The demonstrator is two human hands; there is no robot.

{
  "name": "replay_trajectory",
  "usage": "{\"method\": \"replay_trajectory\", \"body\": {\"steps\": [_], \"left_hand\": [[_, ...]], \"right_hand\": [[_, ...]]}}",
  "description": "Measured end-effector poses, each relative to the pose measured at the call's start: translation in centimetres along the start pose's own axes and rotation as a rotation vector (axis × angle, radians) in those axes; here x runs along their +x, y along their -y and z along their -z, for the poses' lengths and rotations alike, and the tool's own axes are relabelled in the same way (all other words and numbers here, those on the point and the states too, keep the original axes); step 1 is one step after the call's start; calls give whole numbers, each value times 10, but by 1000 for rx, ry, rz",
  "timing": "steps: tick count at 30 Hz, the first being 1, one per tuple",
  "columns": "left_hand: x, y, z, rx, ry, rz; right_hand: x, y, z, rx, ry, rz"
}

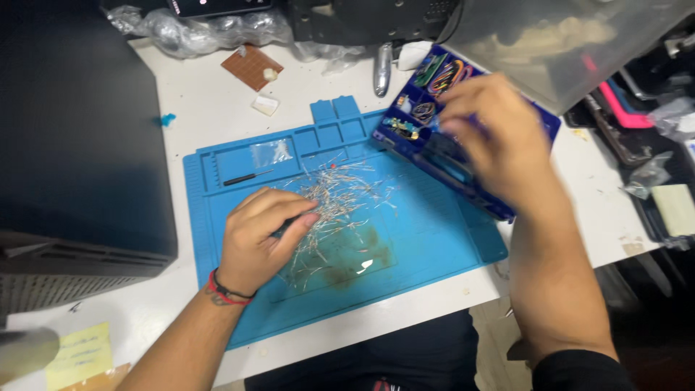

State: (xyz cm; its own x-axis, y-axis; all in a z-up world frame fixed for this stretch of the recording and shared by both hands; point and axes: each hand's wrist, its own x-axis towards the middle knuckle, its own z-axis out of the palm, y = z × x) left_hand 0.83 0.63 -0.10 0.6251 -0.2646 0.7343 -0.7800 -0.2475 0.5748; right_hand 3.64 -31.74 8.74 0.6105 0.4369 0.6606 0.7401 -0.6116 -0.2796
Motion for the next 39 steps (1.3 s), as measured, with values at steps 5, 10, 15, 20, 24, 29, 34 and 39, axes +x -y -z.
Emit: {"method": "replay_trajectory", "body": {"steps": [5, 10, 15, 20, 24, 29, 34, 39], "left_hand": [[1, -9, 3, 77, 94, -26], [0, -10, 3, 111, 113, -56], [1, -7, 2, 128, 107, -63], [2, -9, 3, 134, 109, -61], [5, -10, 7, 170, 80, -81], [10, -6, 19, 294, 20, -94], [11, 4, 31, 429, -14, -33], [11, 17, 44, 475, -121, -72]], "right_hand": [[-39, -83, 39, -240, 71, -259], [-62, -128, 28, -310, 168, -419], [-57, -133, 16, -339, 169, -341], [-50, -120, 25, -373, -78, -188], [-38, -83, 35, -324, -236, -54], [-22, -27, 11, -333, -265, 90], [-18, 11, -50, -297, -58, 202], [-28, 58, -122, 26, 140, 536]]}}
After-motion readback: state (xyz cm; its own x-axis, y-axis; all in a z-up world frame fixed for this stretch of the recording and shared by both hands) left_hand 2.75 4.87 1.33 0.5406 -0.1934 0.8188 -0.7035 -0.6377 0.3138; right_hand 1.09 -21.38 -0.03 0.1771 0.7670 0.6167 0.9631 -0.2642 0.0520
